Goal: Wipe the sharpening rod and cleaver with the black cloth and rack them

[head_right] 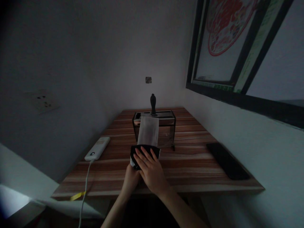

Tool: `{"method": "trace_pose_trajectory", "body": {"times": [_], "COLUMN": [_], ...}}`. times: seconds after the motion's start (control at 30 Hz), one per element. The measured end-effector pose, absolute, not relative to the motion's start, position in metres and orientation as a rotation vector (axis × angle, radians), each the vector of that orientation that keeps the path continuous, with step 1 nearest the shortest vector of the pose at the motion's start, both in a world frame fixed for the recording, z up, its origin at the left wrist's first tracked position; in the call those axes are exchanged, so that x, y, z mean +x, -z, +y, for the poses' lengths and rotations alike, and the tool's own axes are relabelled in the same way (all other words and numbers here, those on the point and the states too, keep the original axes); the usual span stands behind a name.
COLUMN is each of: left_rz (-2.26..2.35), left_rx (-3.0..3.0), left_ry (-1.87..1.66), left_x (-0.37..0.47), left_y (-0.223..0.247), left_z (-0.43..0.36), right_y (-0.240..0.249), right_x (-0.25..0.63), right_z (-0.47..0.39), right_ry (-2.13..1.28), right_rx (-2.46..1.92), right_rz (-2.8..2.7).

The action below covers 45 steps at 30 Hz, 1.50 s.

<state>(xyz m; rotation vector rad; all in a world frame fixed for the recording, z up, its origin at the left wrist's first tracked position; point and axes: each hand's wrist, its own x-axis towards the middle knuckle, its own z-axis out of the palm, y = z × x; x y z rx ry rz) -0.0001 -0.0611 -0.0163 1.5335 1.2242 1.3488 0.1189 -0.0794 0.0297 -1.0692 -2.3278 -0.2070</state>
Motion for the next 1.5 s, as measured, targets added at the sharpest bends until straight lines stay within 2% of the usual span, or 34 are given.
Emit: {"method": "trace_pose_trajectory", "body": {"times": [0.23, 0.7, 1.5], "left_rz": [1.209, 1.247, 1.365], "left_rx": [1.505, 1.535, 1.579], "left_ry": [-1.388, -1.333, -1.321], "left_x": [-0.001, -0.001, 0.004], "left_y": [0.019, 0.016, 0.001], "left_z": [-0.061, -0.063, -0.065], "right_y": [-0.025, -0.023, -0.078], "right_x": [0.114, 0.113, 0.131], "right_z": [-0.092, -0.086, -0.027], "right_ry": [0.081, 0.102, 0.359], "right_rx": [-1.086, -1.126, -1.101], "right_rz": [-2.291, -2.283, -2.186]}}
